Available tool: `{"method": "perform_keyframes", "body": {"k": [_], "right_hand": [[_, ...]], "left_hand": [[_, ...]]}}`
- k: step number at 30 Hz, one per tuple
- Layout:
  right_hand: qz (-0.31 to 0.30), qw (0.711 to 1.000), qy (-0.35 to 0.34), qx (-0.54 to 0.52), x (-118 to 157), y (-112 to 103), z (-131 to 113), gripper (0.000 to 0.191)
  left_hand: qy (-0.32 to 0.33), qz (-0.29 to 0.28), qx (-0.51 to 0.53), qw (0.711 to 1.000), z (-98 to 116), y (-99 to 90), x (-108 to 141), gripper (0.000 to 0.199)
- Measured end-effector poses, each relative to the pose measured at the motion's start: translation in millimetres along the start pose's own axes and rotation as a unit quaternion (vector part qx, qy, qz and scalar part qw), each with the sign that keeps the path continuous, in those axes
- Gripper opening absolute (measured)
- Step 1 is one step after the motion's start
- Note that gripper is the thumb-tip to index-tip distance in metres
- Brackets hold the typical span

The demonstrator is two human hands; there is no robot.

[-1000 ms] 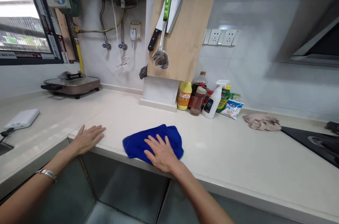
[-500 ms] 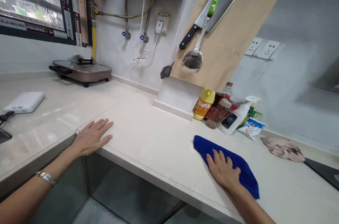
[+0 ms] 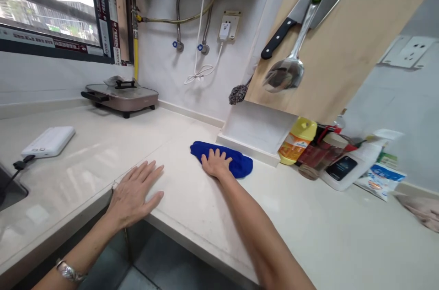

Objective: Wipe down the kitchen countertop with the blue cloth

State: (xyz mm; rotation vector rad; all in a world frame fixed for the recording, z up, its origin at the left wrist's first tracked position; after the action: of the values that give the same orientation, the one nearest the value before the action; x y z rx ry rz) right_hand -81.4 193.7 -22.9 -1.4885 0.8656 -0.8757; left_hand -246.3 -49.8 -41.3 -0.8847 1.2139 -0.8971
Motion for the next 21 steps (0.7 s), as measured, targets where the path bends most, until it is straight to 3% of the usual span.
{"method": "perform_keyframes", "body": {"k": [5, 8, 11, 15, 18, 21], "right_hand": [[-0.033, 0.995, -0.087, -0.032, -22, 0, -83, 0.069], [-0.054, 0.976, -0.209, -0.040, -7, 2, -131, 0.067], [-0.067, 0.945, -0.317, -0.033, 19, 3, -158, 0.066], [-0.071, 0.913, -0.401, -0.009, 56, 4, -155, 0.063], [-0.062, 0.903, -0.425, -0.022, 85, 4, -133, 0.061], [-0.052, 0.910, -0.409, -0.040, 117, 2, -101, 0.063]], "left_hand": [[-0.003, 0.019, -0.013, 1.000, 0, -1.9, 2, 0.075], [0.000, 0.029, -0.029, 0.999, 1, -2.9, 2, 0.078], [0.005, 0.037, -0.048, 0.998, 1, -3.2, 3, 0.080], [0.003, 0.057, -0.056, 0.997, -4, -2.9, 2, 0.080], [-0.021, 0.070, -0.021, 0.997, -14, -1.5, -1, 0.073], [-0.090, 0.064, 0.048, 0.993, -25, -1.4, -7, 0.069]]}}
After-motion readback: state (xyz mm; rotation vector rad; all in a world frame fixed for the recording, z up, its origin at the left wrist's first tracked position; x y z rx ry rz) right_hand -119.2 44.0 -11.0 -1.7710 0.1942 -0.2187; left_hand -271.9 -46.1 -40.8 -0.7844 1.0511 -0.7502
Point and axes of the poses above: each hand's wrist, its own x-axis away from the middle knuckle, its own y-axis out of the palm, z = x × y, the point moved 2 cm from there along -x, towards the middle knuckle, and after that the axes turned 8 degrees about -z, right-handed, at the moved point
